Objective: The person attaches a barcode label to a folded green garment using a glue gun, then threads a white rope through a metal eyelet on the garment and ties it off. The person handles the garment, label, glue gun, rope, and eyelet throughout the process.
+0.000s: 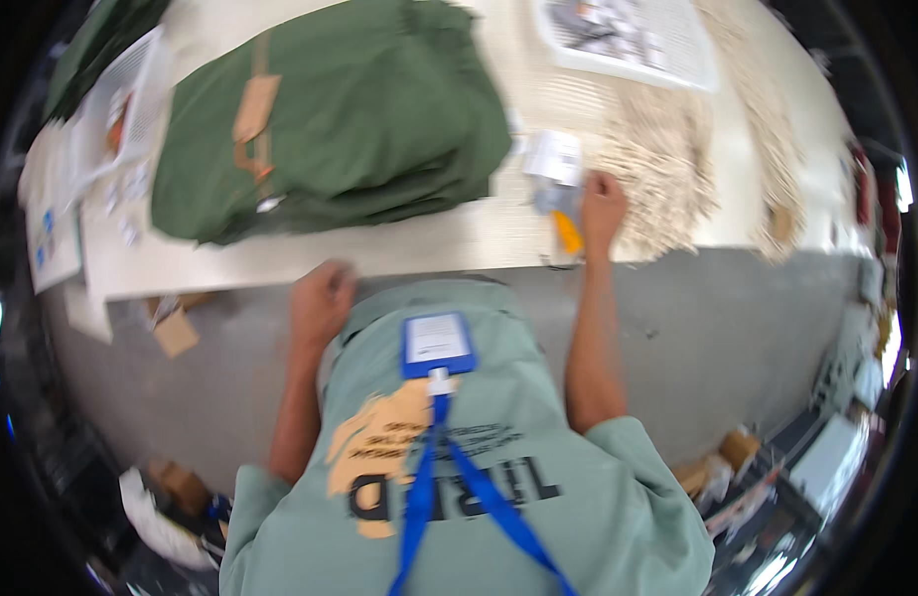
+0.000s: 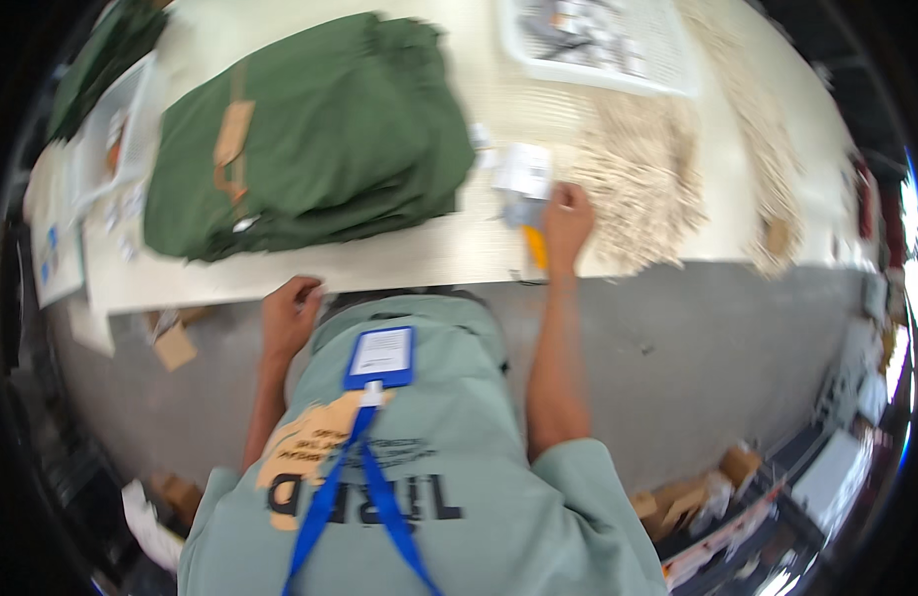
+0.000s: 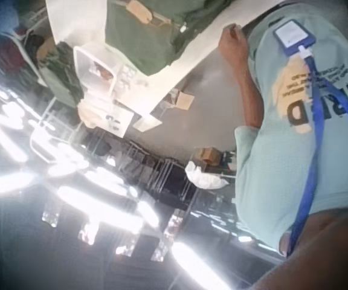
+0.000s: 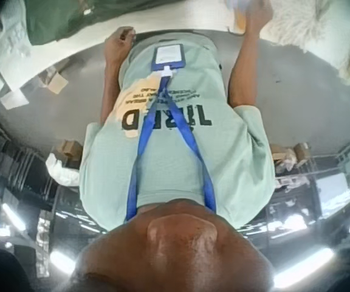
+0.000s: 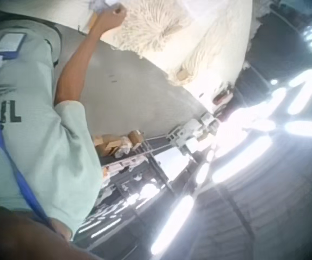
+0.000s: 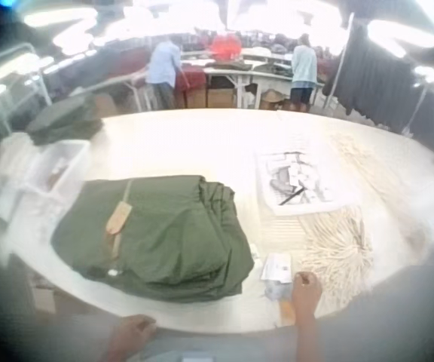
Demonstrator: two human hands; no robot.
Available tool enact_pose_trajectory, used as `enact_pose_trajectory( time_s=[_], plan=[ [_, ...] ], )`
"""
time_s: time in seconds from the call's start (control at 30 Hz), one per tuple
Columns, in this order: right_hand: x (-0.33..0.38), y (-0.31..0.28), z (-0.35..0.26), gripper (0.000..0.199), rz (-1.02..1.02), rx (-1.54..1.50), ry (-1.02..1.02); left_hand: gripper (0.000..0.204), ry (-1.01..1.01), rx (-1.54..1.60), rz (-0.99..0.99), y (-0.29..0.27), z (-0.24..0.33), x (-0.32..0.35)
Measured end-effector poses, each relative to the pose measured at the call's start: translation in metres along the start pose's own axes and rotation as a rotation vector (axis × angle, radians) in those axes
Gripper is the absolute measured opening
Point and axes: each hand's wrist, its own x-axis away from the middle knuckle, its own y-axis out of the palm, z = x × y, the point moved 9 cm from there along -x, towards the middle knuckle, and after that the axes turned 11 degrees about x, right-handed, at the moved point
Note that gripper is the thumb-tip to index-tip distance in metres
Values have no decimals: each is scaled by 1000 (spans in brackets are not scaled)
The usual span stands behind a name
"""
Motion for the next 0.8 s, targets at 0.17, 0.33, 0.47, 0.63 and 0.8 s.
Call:
enact_pose_trajectory(
  time_s=[0.17,0.33,0.47,0.63,0.8],
  plan=[
    [28,-11,-16,19,40,-116,48,19,-96,206,512,-66,-17,1],
    [41,-10,-28,19,-54,-96,89,28,211,-20,549,-120,14,-35],
    [35,-14,-53,20,-25,-62,-33,21,287,-128,374,-128,11,-72],
    [52,-23,-69,20,74,-111,14,8,215,-110,87,-131,-6,-105],
    [94,-12,-77,18,74,-92,106,3,150,-50,-73,-132,-13,-132]
  ],
)
